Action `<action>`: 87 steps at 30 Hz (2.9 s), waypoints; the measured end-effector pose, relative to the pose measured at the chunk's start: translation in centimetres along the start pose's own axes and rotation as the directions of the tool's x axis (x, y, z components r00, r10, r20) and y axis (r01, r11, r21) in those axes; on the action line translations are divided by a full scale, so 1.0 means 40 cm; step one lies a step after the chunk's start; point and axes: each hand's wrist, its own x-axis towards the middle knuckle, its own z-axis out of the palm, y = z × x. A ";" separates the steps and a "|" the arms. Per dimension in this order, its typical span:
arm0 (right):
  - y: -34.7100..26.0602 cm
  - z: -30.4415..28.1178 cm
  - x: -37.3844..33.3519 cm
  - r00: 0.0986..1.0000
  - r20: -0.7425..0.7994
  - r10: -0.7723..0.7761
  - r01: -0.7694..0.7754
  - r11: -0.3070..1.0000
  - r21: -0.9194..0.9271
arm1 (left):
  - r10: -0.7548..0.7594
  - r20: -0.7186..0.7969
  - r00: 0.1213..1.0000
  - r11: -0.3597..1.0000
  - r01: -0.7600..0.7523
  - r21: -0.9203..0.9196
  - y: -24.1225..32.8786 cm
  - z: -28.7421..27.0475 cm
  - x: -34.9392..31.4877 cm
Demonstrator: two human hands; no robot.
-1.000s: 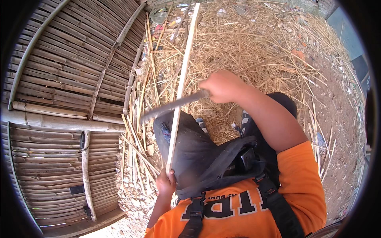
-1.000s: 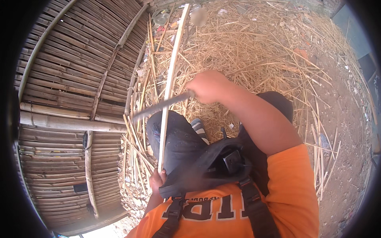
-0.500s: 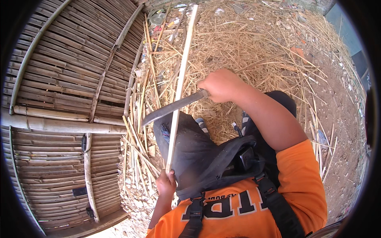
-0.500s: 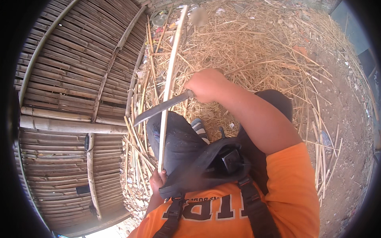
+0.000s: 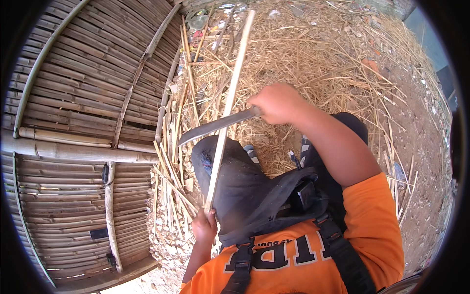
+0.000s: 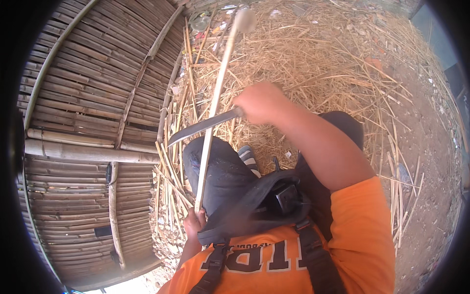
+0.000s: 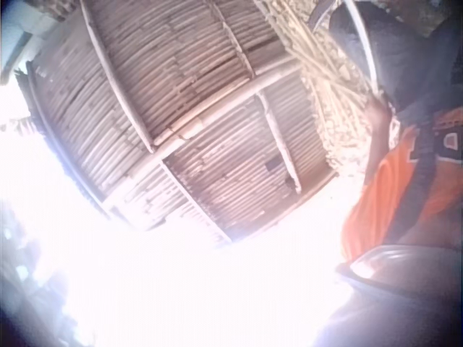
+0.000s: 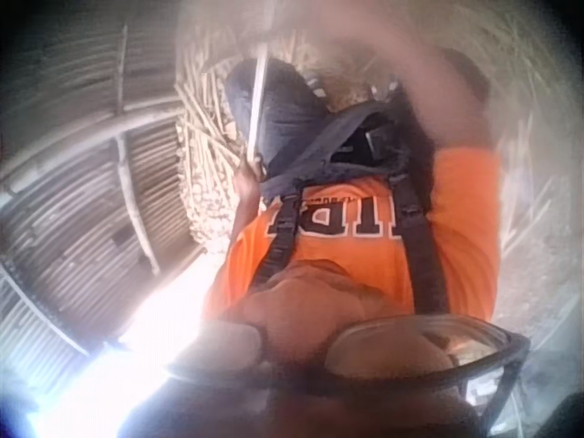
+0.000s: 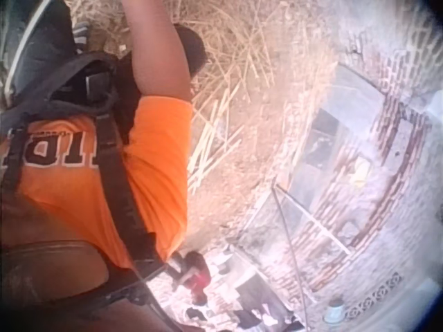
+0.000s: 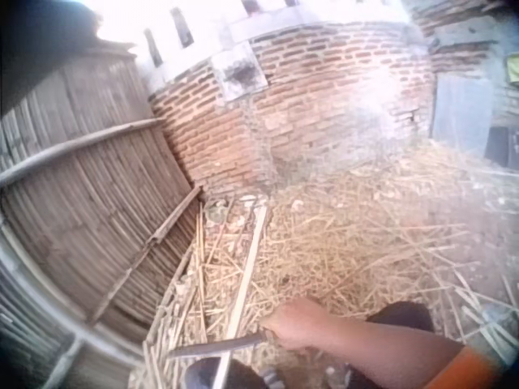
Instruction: The person scrapes a thin bamboo strip with a blade while sitting on the ground outdoors. The person holds the bamboo strip with one hand and repeatedly runs the blade along its length with the other hand.
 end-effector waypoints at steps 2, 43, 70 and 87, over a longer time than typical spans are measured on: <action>0.069 -0.010 0.007 0.992 0.068 0.110 -0.117 0.987 0.107 | 0.013 -0.008 1.000 0.999 -0.013 0.046 0.009 -0.018 0.005; 0.061 -0.005 -0.003 0.972 0.216 -0.096 0.048 0.976 0.214 | 0.001 -0.068 0.998 0.994 -0.008 -0.112 0.003 0.025 -0.004; 0.025 0.029 0.009 1.000 -0.005 -0.024 0.024 0.990 0.140 | -0.025 -0.052 0.998 0.998 0.021 -0.064 0.008 0.041 -0.005; 0.067 0.041 0.037 0.996 0.087 -0.004 -0.007 0.992 0.126 | 0.053 0.079 0.995 0.999 -0.054 0.010 -0.017 -0.005 0.029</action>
